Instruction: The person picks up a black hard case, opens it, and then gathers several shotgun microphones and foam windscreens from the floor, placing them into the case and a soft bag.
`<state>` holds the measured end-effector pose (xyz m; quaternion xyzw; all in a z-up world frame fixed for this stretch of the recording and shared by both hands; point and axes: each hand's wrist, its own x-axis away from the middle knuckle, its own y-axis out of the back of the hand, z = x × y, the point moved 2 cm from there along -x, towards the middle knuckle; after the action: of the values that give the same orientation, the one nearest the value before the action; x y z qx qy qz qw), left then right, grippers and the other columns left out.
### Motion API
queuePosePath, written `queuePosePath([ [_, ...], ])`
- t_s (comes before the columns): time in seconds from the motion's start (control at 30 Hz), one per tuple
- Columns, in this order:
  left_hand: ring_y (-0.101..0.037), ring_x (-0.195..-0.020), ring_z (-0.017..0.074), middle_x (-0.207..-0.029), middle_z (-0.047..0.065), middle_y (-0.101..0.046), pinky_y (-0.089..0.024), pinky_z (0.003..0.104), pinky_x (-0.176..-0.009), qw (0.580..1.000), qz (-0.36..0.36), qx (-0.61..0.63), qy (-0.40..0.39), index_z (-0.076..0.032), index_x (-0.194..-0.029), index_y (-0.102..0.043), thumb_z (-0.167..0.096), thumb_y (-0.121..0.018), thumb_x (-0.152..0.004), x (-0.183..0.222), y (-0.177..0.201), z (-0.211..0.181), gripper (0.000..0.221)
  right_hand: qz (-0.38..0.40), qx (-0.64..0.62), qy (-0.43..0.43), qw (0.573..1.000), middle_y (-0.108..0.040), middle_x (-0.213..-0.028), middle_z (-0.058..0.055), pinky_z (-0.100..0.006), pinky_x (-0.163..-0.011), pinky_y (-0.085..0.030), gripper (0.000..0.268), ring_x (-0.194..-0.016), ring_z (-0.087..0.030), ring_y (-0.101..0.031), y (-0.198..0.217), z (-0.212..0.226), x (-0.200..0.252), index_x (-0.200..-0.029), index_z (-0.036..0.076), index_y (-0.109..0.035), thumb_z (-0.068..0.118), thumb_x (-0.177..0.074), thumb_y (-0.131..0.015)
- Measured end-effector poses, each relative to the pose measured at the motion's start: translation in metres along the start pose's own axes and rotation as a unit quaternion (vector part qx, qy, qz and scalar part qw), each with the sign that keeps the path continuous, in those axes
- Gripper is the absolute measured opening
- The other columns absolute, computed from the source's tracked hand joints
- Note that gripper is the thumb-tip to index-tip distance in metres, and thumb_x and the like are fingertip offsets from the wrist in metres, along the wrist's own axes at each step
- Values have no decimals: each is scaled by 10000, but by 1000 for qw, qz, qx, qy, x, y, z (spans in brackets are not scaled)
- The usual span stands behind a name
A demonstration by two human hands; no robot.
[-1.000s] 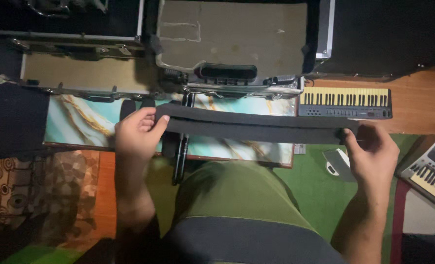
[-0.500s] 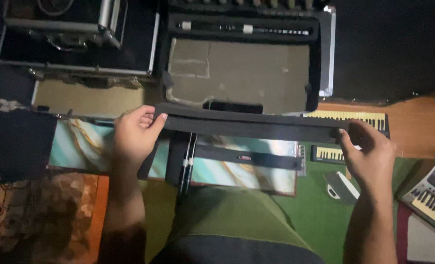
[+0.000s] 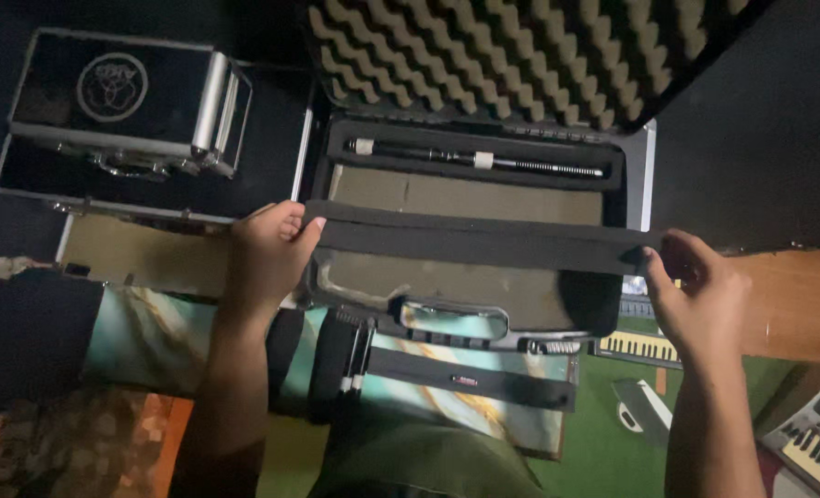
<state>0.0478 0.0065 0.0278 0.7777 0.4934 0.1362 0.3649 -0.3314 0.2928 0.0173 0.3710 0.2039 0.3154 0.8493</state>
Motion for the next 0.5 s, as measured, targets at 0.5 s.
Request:
queuePosePath([
  [0.5,-614,-652,192,-717,128,-624,-480,306,-597,989,-41,0,-144,30,-996,-678,-24,-828,-816,-62,-40,34,240,28,64,30,997,-686,-912,-166,-363,-652,-526,278,-695,-237,-649,-44,-5,-59,-1158,-20,-769,153,-941,-761],
])
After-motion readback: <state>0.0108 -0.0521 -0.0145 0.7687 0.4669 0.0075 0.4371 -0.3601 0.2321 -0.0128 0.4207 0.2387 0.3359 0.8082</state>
